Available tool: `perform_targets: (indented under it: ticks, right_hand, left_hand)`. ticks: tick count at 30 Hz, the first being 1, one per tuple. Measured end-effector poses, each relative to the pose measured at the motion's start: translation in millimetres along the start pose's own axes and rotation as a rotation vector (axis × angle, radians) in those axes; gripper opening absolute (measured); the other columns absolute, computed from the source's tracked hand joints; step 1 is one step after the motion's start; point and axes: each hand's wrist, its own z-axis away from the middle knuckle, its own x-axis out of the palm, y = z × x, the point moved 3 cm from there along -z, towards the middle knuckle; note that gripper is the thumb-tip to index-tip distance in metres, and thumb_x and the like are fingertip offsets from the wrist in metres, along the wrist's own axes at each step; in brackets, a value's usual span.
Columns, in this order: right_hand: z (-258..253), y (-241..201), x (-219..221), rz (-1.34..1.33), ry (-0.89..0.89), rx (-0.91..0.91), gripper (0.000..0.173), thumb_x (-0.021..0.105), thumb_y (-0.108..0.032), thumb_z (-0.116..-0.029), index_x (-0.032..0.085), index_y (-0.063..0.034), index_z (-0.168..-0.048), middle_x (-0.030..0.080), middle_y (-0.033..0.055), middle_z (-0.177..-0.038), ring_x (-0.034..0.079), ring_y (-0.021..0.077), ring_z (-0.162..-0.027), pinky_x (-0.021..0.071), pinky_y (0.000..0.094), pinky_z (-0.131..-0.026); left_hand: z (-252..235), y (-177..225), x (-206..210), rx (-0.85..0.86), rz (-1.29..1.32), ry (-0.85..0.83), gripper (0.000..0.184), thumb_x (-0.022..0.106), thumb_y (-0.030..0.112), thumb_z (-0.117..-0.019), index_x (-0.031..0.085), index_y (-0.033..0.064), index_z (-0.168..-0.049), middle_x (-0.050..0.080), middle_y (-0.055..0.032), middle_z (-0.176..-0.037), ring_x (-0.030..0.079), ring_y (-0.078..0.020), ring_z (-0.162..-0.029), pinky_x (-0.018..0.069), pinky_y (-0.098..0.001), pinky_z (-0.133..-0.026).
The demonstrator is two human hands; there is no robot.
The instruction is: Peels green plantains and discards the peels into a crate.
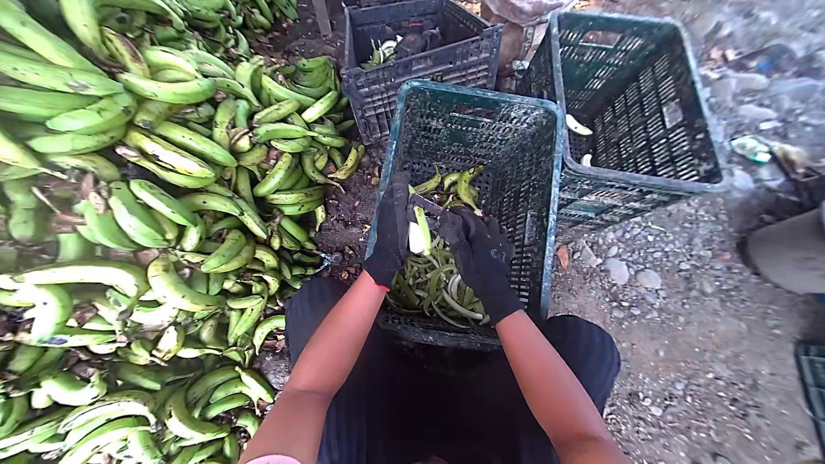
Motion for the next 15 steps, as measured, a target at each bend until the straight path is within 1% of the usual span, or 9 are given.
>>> perform_targets:
  ticks: [2, 4, 7, 8, 9, 10, 12, 14, 15]
  right_hand:
    - [0.9, 1.6, 1.7, 0.118, 0.071, -0.074, 0.074, 0.028, -0.075, -0.0970, 0.048, -0.0305, -0.153, 0.060, 0.0237, -0.132, 0.057, 0.0483, -0.117, 0.0430, 0.0691, -0.087]
    - [0.3, 0.5, 2.1, 0.145, 0.124, -0.125, 0.076, 0.030, -0.077, -0.0958, 0.047, -0.0310, -0.154, 0.061, 0.0228, -0.130, 0.057, 0.0466, -0.117, 0.0415, 0.0684, -0.089]
    - [-0.6, -0.9, -0.6, 0.089, 0.068, -0.065, 0.063, 0.044, -0.062, -0.0987, 0.050, -0.0291, -0.152, 0.060, 0.0249, -0.129, 0.057, 0.0487, -0.116, 0.0428, 0.0698, -0.085]
    - [-0.4, 0.1, -1.3, 0.049, 0.033, -0.022, 0.061, 0.043, -0.060, -0.1007, 0.050, -0.0282, -0.152, 0.059, 0.0251, -0.131, 0.057, 0.0491, -0.116, 0.0443, 0.0701, -0.083]
    - [-0.3, 2.5, -2.5, 0.007, -0.004, 0.012, 0.060, 0.038, -0.059, -0.1030, 0.049, -0.0267, -0.152, 0.059, 0.0249, -0.133, 0.058, 0.0489, -0.116, 0.0456, 0.0708, -0.083]
    - [-0.2, 5.4, -4.2, -0.044, -0.035, 0.032, 0.061, 0.034, -0.059, -0.1046, 0.048, -0.0251, -0.153, 0.059, 0.0244, -0.134, 0.059, 0.0480, -0.116, 0.0461, 0.0712, -0.084]
    - [1.4, 10.5, -8.1, -0.145, -0.074, 0.047, 0.061, 0.031, -0.060, -0.1057, 0.050, -0.0254, -0.152, 0.062, 0.0218, -0.129, 0.064, 0.0447, -0.108, 0.0488, 0.0695, -0.079]
    - [1.8, 12.9, -11.6, -0.207, -0.113, 0.070, 0.060, 0.031, -0.060, -0.1058, 0.050, -0.0266, -0.152, 0.063, 0.0203, -0.127, 0.064, 0.0424, -0.104, 0.0496, 0.0677, -0.077]
    - [-1.1, 13.8, -11.7, -0.226, -0.129, 0.089, 0.060, 0.031, -0.059, -0.1060, 0.051, -0.0248, -0.151, 0.063, 0.0200, -0.128, 0.064, 0.0418, -0.107, 0.0492, 0.0677, -0.080]
  left_hand:
    - [1.1, -4.1, -2.9, -0.007, 0.002, -0.033, 0.058, 0.016, 0.041, -0.1115, 0.046, 0.0026, -0.144, 0.066, -0.0107, -0.108, 0.066, -0.0129, -0.088, 0.0580, -0.0329, -0.079]
    - [2.1, 0.0, -5.4, 0.024, -0.020, -0.034, 0.059, 0.014, 0.041, -0.1113, 0.047, 0.0021, -0.142, 0.069, -0.0099, -0.103, 0.069, -0.0115, -0.084, 0.0606, -0.0305, -0.072]
    - [3.7, 14.8, -5.3, 0.127, -0.177, -0.124, 0.061, 0.012, 0.038, -0.1108, 0.044, -0.0006, -0.146, 0.063, -0.0112, -0.117, 0.063, -0.0093, -0.098, 0.0547, -0.0284, -0.088]
    - [4.2, 17.1, -1.2, 0.179, -0.236, -0.145, 0.059, 0.014, 0.036, -0.1106, 0.046, -0.0025, -0.143, 0.066, -0.0102, -0.110, 0.065, -0.0091, -0.093, 0.0565, -0.0286, -0.085]
    - [5.8, 17.2, 3.6, 0.207, -0.312, -0.175, 0.058, 0.015, 0.032, -0.1101, 0.048, -0.0037, -0.140, 0.067, -0.0109, -0.112, 0.065, -0.0102, -0.096, 0.0548, -0.0294, -0.088]
    - [8.6, 15.7, 6.0, 0.219, -0.401, -0.210, 0.057, 0.017, 0.030, -0.1106, 0.050, -0.0031, -0.143, 0.065, -0.0156, -0.126, 0.062, -0.0145, -0.112, 0.0489, -0.0329, -0.101]
    - [14.1, 14.5, 8.0, 0.263, -0.497, -0.277, 0.058, 0.016, 0.031, -0.1108, 0.047, -0.0022, -0.147, 0.057, -0.0191, -0.141, 0.055, -0.0163, -0.128, 0.0409, -0.0331, -0.112]
    - [18.4, 17.0, 7.5, 0.303, -0.545, -0.341, 0.061, 0.015, 0.034, -0.1106, 0.043, -0.0040, -0.150, 0.053, -0.0210, -0.146, 0.052, -0.0167, -0.134, 0.0373, -0.0327, -0.115]
    - [20.7, 16.6, 8.2, 0.305, -0.575, -0.368, 0.062, 0.016, 0.036, -0.1103, 0.044, -0.0048, -0.149, 0.055, -0.0220, -0.142, 0.054, -0.0186, -0.131, 0.0395, -0.0355, -0.114]
